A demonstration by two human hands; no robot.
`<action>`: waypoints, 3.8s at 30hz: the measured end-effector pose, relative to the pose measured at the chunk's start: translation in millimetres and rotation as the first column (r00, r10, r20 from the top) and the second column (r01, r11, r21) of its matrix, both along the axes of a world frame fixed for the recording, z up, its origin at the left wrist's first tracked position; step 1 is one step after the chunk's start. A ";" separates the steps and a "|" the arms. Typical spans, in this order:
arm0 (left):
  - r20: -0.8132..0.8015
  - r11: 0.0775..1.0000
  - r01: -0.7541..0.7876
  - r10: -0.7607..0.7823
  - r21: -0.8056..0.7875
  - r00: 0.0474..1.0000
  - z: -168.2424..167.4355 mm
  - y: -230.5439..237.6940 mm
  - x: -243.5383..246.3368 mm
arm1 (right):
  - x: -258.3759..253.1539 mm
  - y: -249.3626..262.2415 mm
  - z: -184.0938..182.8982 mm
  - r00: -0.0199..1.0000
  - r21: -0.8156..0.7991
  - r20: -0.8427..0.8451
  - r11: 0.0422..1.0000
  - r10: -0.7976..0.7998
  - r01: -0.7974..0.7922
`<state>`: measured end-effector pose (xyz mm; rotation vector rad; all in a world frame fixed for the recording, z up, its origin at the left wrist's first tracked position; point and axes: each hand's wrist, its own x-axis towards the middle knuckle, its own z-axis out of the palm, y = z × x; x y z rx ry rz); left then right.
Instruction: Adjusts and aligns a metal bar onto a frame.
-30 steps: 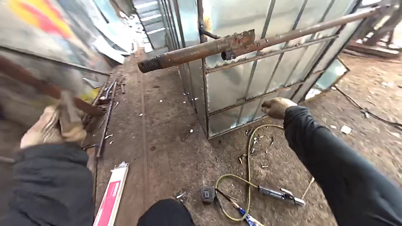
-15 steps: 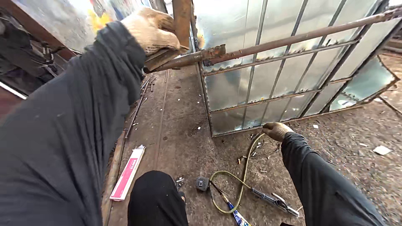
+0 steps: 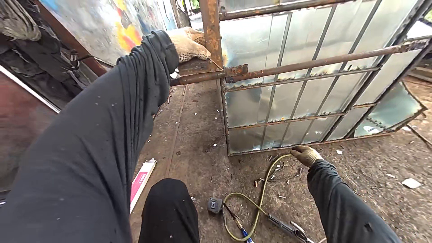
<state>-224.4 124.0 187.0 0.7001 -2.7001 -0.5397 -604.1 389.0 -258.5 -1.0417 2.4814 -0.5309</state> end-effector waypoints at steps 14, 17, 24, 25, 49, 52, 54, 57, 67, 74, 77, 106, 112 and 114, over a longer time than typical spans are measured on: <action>-0.047 0.985 -0.021 0.013 -0.170 0.999 -16.3 3.2 -3.0 | 13.5 3.0 5.7 0.999 -0.021 0.043 1.000 -0.021 0.022; -0.046 0.982 0.008 -0.017 -0.190 0.999 -18.3 0.7 -3.1 | 14.8 0.5 6.9 1.000 -0.026 0.024 1.000 -0.003 0.004; -0.021 0.958 -0.040 0.035 -0.284 0.999 -24.1 -8.0 -8.0 | 19.6 -11.8 75.8 0.998 -0.270 -0.060 0.963 -0.003 -0.013; -0.012 0.946 -0.059 0.058 -0.320 0.998 -25.4 -8.9 -8.0 | 20.2 -11.1 93.0 0.995 -0.334 -0.096 0.942 -0.009 -0.023; 0.068 0.715 -0.134 0.246 -0.686 0.967 -43.1 0.1 -10.1 | -22.6 -15.1 340.2 0.625 -0.265 -0.777 0.941 -0.079 -0.210; 0.084 0.709 -0.152 0.286 -0.689 0.955 -42.6 5.5 -10.2 | -10.8 -13.1 354.6 0.616 -0.415 -0.752 0.894 -0.234 -0.168; 0.083 0.702 -0.160 0.299 -0.694 0.951 -43.0 5.6 -10.5 | -8.2 -17.0 344.2 0.612 -0.400 -0.756 0.904 -0.233 -0.150; 0.076 0.688 -0.145 0.281 -0.711 0.957 -42.6 1.8 -12.3 | -23.2 -24.2 318.2 0.667 -0.199 -0.744 0.969 -0.053 -0.144; 0.074 0.684 -0.145 0.280 -0.714 0.957 -42.3 5.6 -8.9 | -23.0 -25.2 329.3 0.677 -0.121 -0.736 0.986 -0.011 -0.115; 0.064 0.678 -0.149 0.278 -0.720 0.958 -42.0 4.7 -10.0 | -13.6 -13.7 330.4 0.632 -0.431 -0.729 0.894 -0.263 -0.124; 0.076 0.681 -0.136 0.272 -0.720 0.959 -39.1 2.8 -10.0 | -38.7 -21.2 312.2 0.655 -0.211 -0.749 0.973 -0.099 -0.095; 0.264 0.814 0.025 0.159 -0.581 0.951 -22.1 -2.4 3.2 | -33.1 -18.1 307.2 0.659 -0.214 -0.745 0.972 -0.102 -0.091; 0.219 0.909 0.071 0.023 -0.411 0.976 -23.2 -15.7 -1.5 | -31.3 -16.5 312.5 0.628 -0.211 -0.775 0.966 -0.072 -0.149; 0.200 0.934 0.104 -0.036 -0.341 0.979 -25.2 -23.1 -3.9 | -44.4 -13.8 307.2 0.626 -0.210 -0.779 0.959 -0.047 -0.190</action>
